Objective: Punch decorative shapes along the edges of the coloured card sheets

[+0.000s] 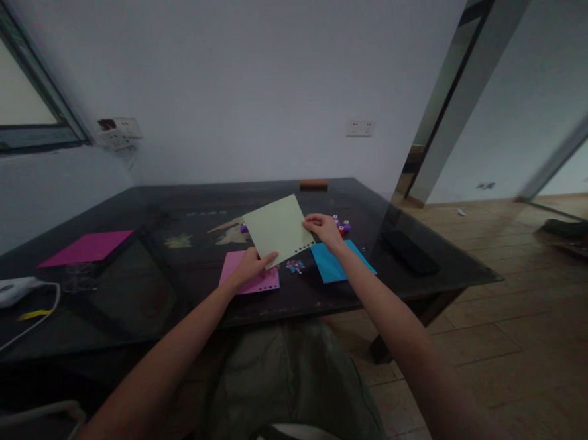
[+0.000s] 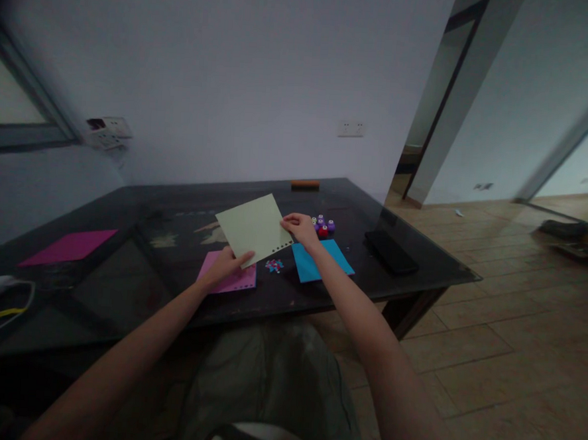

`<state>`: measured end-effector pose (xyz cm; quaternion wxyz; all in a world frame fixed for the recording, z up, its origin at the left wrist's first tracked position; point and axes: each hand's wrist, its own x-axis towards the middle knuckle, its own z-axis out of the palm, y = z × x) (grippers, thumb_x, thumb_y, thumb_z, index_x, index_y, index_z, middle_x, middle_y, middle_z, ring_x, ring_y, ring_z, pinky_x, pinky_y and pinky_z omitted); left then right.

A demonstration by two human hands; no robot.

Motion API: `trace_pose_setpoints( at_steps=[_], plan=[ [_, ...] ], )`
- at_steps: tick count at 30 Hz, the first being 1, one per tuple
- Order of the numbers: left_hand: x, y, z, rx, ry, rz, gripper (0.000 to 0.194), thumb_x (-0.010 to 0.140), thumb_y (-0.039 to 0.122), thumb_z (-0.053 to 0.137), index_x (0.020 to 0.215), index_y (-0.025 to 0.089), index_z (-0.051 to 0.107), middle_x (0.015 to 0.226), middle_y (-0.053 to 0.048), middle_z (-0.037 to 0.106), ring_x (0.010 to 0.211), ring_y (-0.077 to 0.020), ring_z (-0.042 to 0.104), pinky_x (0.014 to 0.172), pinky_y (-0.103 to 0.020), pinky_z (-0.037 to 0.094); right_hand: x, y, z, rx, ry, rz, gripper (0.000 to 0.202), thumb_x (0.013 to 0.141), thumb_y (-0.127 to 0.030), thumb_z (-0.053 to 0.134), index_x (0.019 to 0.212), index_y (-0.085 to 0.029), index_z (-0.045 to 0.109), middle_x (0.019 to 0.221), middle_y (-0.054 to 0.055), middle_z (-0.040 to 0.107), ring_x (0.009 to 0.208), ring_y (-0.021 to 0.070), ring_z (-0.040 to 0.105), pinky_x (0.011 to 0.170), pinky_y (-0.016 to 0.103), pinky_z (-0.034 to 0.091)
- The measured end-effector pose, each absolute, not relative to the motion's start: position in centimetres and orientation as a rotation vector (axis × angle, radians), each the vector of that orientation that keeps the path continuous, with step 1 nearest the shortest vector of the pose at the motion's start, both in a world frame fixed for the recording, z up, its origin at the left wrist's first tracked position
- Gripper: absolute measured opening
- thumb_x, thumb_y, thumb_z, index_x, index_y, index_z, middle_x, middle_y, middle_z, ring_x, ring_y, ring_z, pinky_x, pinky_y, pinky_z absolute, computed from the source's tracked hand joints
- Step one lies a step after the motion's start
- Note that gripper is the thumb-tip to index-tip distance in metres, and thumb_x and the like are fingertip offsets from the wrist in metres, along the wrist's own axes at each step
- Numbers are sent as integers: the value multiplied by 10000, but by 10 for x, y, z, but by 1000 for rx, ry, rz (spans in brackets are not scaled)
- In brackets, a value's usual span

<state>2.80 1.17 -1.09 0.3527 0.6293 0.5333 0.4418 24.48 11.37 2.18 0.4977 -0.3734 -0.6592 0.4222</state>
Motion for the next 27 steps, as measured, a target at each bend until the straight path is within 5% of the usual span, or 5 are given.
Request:
trace_pose_setpoints(
  at_steps=[9,16,23,27],
  plan=[
    [23,20,-8,1644,1386,1431,281,737,433,581,693,156,573,538,30,519,475,-101,498,480,-205,386,261,115,9,-943,-1460,1078,272,564,-345,739,724,-168,611,658,16,671,641,149,621,672,302,509],
    [28,18,-5,1605,1344,1410,254,706,397,610,756,148,590,581,17,573,479,-101,512,494,-215,401,268,112,8,-941,-1523,1071,311,572,-286,729,830,-175,595,664,-7,637,628,138,599,637,294,503],
    [55,17,13,1571,1282,1463,638,700,272,635,1267,131,379,560,62,569,444,-95,515,483,-204,415,287,111,11,-968,-1442,1045,271,585,-347,713,754,-163,606,711,33,672,636,157,608,601,284,485],
    [84,21,21,1581,1226,1503,696,741,242,593,1354,174,271,569,70,567,433,-86,522,484,-193,416,312,112,14,-1011,-1387,962,335,568,-363,718,809,-149,625,736,51,680,621,162,603,570,270,465]
  ],
)
